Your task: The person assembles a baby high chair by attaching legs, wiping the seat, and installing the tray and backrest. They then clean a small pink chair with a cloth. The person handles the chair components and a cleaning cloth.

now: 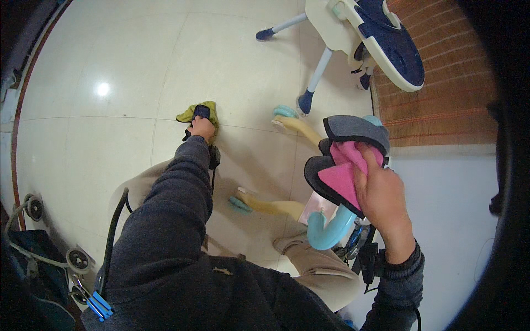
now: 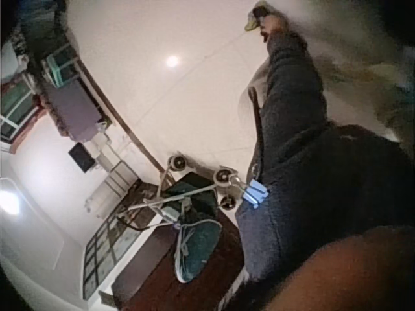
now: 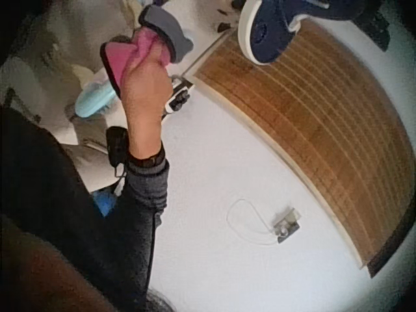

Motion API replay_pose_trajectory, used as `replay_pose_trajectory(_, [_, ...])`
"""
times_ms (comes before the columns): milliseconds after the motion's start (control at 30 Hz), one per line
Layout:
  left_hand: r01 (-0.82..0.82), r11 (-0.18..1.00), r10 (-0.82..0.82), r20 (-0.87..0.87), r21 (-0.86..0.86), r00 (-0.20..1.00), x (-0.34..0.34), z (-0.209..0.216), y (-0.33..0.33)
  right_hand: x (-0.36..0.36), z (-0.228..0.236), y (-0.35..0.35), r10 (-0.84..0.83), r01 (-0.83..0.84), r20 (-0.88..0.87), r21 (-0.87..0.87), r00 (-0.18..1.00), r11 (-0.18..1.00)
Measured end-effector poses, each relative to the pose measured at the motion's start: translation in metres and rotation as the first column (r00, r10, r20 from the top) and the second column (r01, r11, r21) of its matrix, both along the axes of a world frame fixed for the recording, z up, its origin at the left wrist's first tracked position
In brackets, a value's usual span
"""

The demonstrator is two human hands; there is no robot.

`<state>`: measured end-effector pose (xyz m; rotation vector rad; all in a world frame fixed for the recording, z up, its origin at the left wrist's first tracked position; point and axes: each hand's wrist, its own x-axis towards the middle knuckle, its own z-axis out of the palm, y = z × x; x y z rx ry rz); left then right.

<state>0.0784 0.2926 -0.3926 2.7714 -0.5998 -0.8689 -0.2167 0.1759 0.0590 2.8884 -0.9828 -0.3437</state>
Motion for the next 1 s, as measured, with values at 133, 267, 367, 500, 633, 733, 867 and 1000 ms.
replay_pose_trajectory(133, [0.249,0.969,-0.249,-0.021,-0.001,0.968,0.043,-0.001,0.000,-0.005,0.000,0.000,-0.016,0.016,0.071,-0.005,0.997,1.000])
replay_pose_trajectory(267, [-0.553,0.619,0.293,-0.489,-0.557,0.821,0.057,0.066,0.020,-0.015,-0.006,0.002,-0.034,0.032,0.193,0.018,0.981,0.999])
replay_pose_trajectory(367, [-0.610,0.485,0.166,-0.619,-0.627,0.768,0.034,0.147,0.039,-0.015,-0.004,-0.001,-0.039,0.029,0.286,0.039,0.957,0.999])
replay_pose_trajectory(500, [-0.492,0.519,-0.006,-0.579,-0.699,0.815,-0.003,0.250,0.060,-0.027,0.010,0.001,-0.274,0.128,0.457,0.325,0.846,0.937])
replay_pose_trajectory(633, [-0.281,0.509,-0.269,-0.461,-0.814,0.846,-0.035,0.340,0.083,-0.089,0.021,0.025,-0.547,0.184,0.671,0.534,0.501,0.825])
replay_pose_trajectory(733, [-0.142,0.480,-0.418,-0.369,-0.866,0.830,-0.068,0.403,0.104,-0.132,0.002,0.060,-0.650,0.023,0.468,0.801,0.599,0.598])
replay_pose_trajectory(867, [0.143,0.499,-0.645,-0.256,-0.855,0.720,-0.111,0.460,0.113,-0.123,-0.052,0.116,-0.390,-0.273,0.539,0.782,0.746,0.561])
replay_pose_trajectory(1000, [0.314,0.477,-0.814,-0.279,-0.821,0.509,-0.153,0.468,0.105,-0.095,-0.083,0.143,-0.162,-0.442,0.762,0.519,0.627,0.731])
